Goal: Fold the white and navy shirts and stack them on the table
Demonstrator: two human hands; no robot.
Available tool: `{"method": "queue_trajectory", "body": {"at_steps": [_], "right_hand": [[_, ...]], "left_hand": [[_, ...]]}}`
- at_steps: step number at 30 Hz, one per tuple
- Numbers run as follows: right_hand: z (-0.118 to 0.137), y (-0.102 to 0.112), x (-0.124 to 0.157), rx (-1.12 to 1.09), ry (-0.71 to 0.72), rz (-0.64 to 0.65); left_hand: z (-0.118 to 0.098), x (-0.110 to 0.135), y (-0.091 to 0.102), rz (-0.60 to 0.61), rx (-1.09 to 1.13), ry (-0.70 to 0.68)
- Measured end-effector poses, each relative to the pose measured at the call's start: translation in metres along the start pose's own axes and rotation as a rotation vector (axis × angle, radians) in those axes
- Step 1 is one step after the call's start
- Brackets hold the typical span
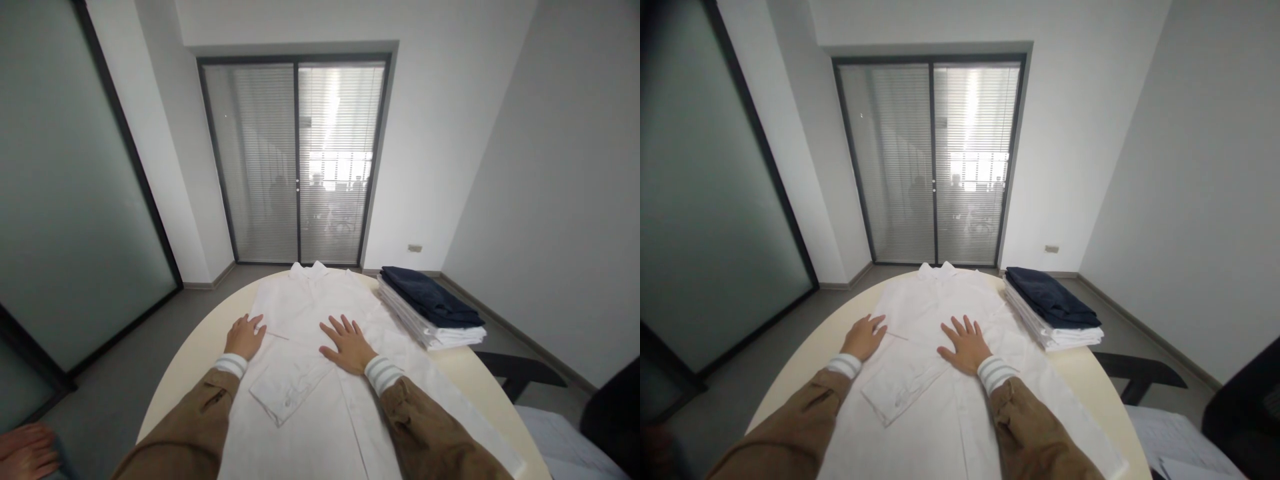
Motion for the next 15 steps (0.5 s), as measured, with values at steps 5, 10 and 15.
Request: {"method": "queue_trajectory", "body": {"at_steps": [5, 10, 15], "right_hand": [[0.003, 0.001, 0.003, -0.017, 0.066, -0.022], [0.007, 0.002, 0.004, -0.053, 0.186, 0.011], [0.006, 0.002, 0.005, -0.064, 0.195, 0.013]], "left_hand": [[0.008, -0.008, 0.0, -0.074, 0.16, -0.033], [0.013, -0.015, 0.003, -0.165, 0.345, 0.004], [0.02, -0.019, 0.007, -0.183, 0.453, 0.077]]}}
Point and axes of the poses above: each hand's wrist, its own x-axis away from the middle knuckle, its own y-axis out of the back of the hand, z = x × y, the point moved 3 cm from there along -x, towards the middle knuckle, and after that the axes turned 2 degrees about -z, right-handed, at the moved point
